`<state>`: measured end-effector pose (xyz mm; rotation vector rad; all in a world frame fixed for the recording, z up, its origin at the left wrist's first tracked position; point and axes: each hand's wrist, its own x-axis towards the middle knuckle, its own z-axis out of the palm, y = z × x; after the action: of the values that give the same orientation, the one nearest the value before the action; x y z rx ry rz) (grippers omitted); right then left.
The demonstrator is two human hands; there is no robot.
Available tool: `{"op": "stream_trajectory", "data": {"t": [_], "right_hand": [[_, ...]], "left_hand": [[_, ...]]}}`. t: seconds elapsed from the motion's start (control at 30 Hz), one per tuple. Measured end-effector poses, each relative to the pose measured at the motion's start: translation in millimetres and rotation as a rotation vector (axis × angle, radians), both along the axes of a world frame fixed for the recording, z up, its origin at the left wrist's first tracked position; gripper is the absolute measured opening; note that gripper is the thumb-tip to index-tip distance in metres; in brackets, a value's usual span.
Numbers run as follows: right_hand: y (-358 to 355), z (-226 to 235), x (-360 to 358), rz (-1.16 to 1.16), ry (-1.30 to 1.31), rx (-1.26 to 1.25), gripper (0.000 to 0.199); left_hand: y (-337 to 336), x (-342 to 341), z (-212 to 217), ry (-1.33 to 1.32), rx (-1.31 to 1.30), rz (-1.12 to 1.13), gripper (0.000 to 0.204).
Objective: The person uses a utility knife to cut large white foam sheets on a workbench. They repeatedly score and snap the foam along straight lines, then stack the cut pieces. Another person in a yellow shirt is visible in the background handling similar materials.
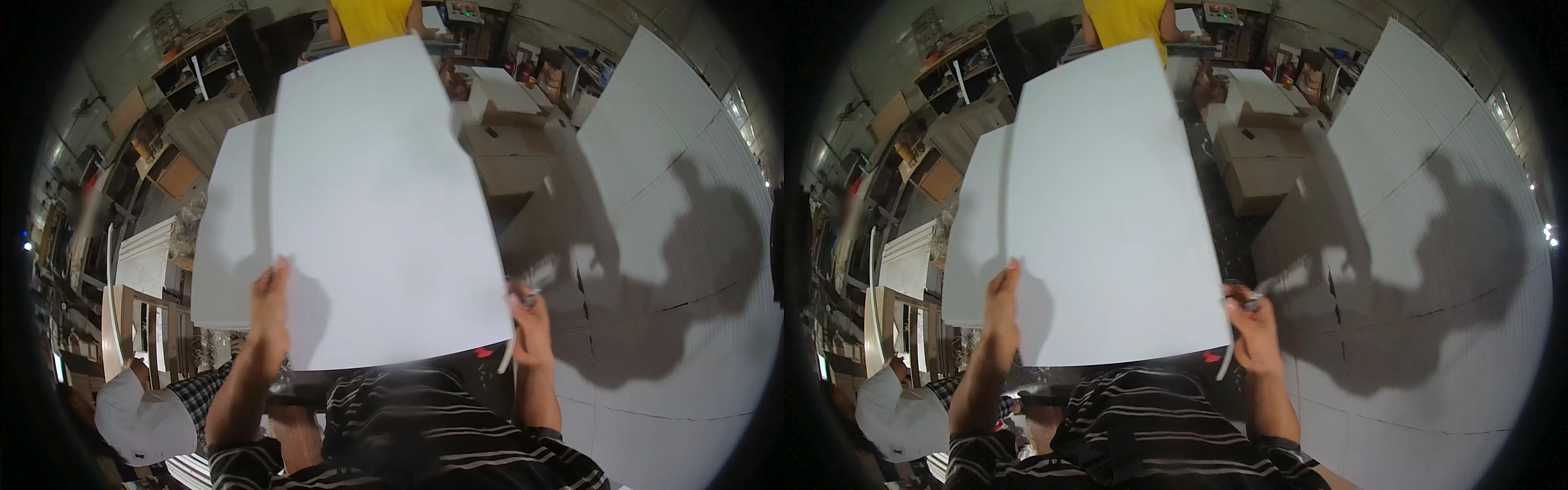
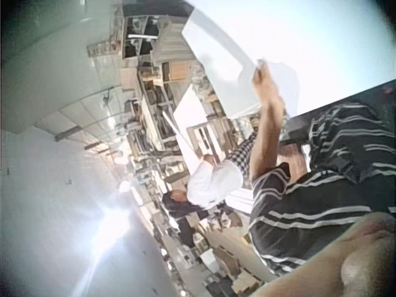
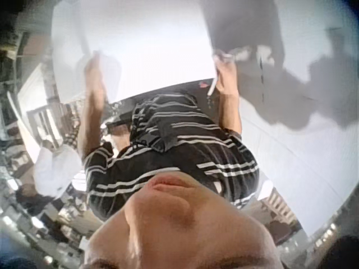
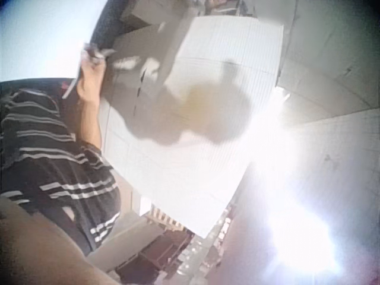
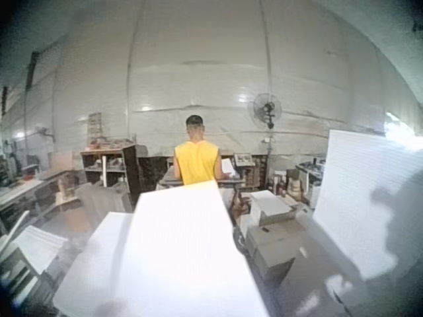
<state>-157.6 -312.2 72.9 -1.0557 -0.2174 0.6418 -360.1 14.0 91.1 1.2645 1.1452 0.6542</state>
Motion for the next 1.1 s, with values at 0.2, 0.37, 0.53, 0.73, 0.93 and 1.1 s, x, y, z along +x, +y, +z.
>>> {"op": "stream_trajectory", "data": {"t": [0.2, 0.37, 0.53, 0.73, 0.93, 1.1], "right_hand": [[-87, -25, 32, -0.276, -0.080, -0.287, 0.032], [-91, -75, 54, -0.254, 0.024, -0.419, 0.043], [-66, -91, 50, -0.251, 0.104, -0.445, 0.039], [-71, -83, 62, -0.264, -0.228, -0.930, 0.033], [-142, -136, 62, -0.335, 0.325, -0.390, 0.021], [-172, -193, 27, -0.221, 0.768, -0.254, 0.031]], "left_hand": [[-84, 73, -68, 0.060, -0.110, -0.164, 0.047], [-85, 93, -96, 0.189, -0.032, -0.275, 0.044], [-87, 84, -60, -0.042, 0.572, -0.298, 0.043], [-129, 139, -53, -0.087, 0.907, -0.905, 0.046], [-216, 183, -103, -0.093, 1.121, -1.222, 0.041], [-240, 189, -123, 0.028, 1.210, -1.225, 0.027]]}}
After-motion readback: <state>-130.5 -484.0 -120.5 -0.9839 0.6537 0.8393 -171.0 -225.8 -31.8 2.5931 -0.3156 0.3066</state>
